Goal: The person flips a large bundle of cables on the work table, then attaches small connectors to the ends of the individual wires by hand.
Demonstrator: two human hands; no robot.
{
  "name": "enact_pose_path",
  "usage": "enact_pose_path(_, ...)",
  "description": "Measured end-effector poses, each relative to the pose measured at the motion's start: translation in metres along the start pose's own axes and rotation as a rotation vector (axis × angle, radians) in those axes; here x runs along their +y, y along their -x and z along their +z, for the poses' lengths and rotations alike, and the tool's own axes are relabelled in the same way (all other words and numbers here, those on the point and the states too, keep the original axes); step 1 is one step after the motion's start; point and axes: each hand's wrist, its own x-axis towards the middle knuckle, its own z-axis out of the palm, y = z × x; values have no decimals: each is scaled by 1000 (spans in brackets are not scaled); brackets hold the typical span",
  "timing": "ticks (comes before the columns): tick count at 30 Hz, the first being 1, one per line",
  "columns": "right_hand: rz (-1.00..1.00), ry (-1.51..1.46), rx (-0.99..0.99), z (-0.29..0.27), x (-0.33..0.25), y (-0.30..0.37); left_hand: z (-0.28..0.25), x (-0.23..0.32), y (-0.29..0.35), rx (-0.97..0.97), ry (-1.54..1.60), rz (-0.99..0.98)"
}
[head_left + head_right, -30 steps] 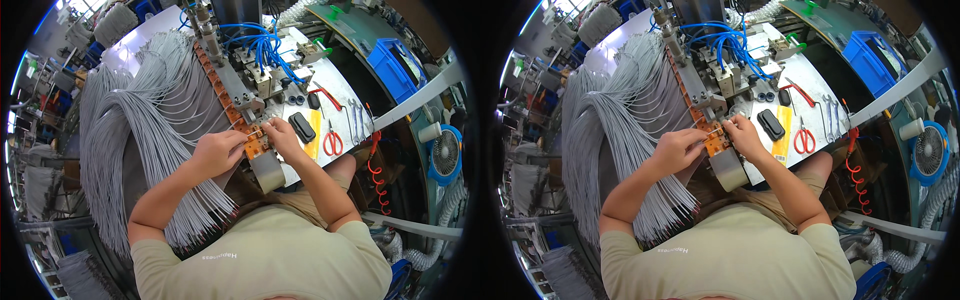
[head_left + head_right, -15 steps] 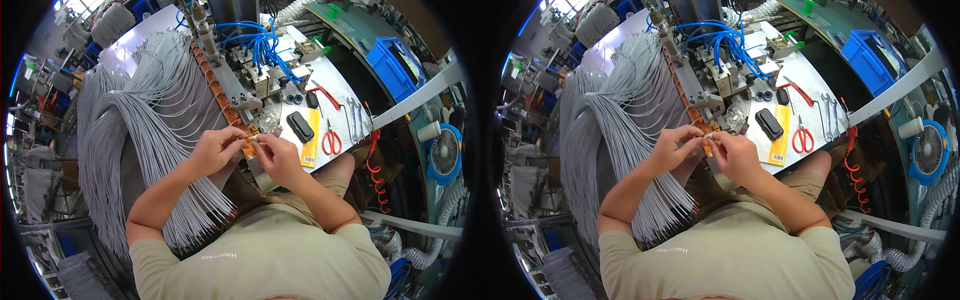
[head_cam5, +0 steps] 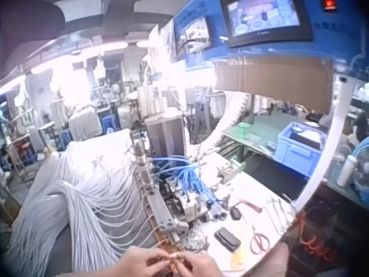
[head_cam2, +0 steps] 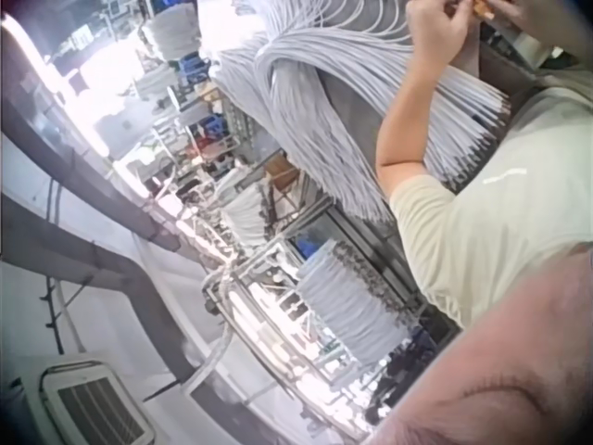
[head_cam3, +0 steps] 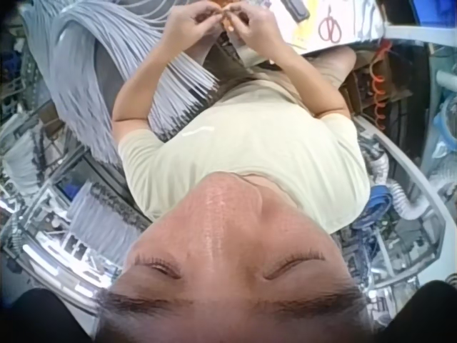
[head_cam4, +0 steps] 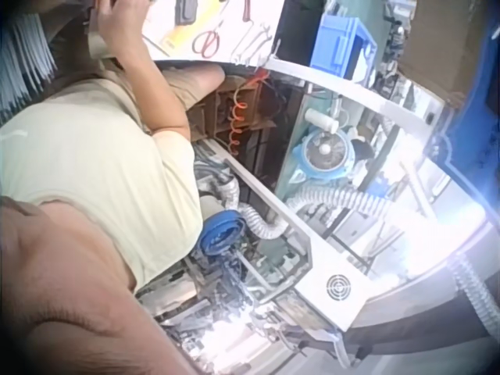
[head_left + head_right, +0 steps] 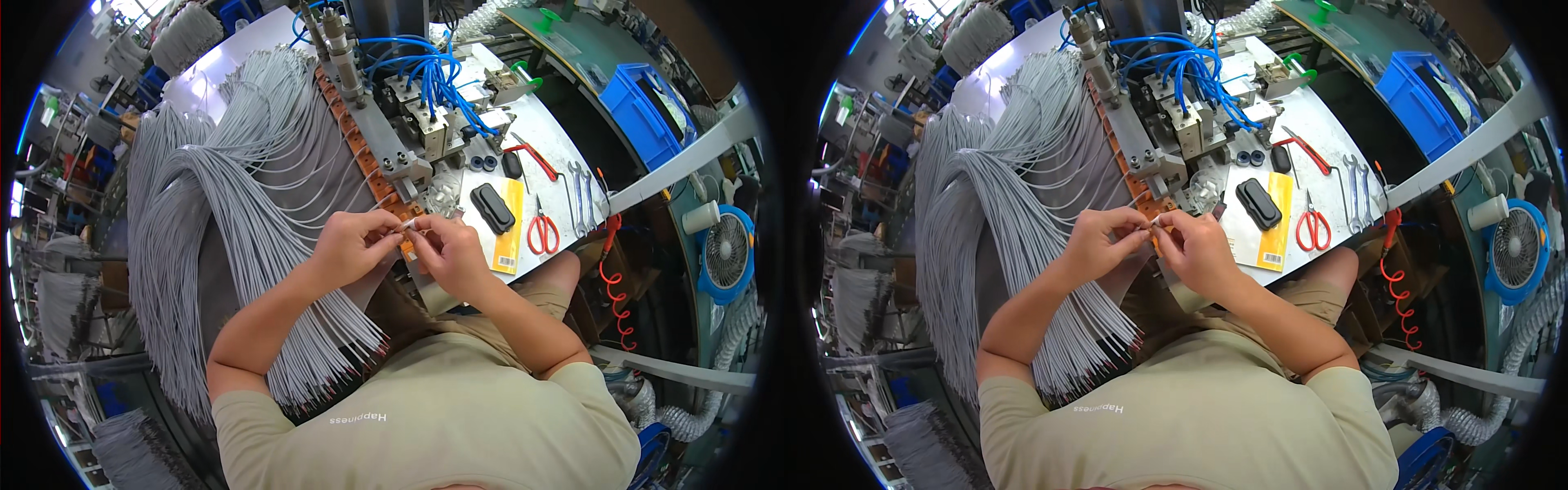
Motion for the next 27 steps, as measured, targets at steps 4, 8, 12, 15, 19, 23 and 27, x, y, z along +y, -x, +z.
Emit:
enact_pose_path(4, 48, -71, -68, -3, 1, -5, -2, 2, 0, -39, -43, 59)
enact_pose_path(8, -209, 44, -66, -11, 11, -8, -3, 1, -1, -118, 124, -68)
enact_pose_path(12, -406, 197, 18, -9, 16, -11, -4, 3, -2, -151, 113, -53)
enact_pose_path(15, -434, 275, 87, -9, 14, -13, 0, -2, 0, -93, 113, 2)
enact_pose_path(19, -203, 137, 151, -12, 34, -24, 3, 2, -4, 136, -96, 254)
enact_pose_path(23, 224, -310, 112, -11, 58, -27, 2, -1, 1, 18, -34, 185)
enact_pose_path(27, 269, -398, 46, -14, 53, -30, 2, 0, -1, -17, -175, 132)
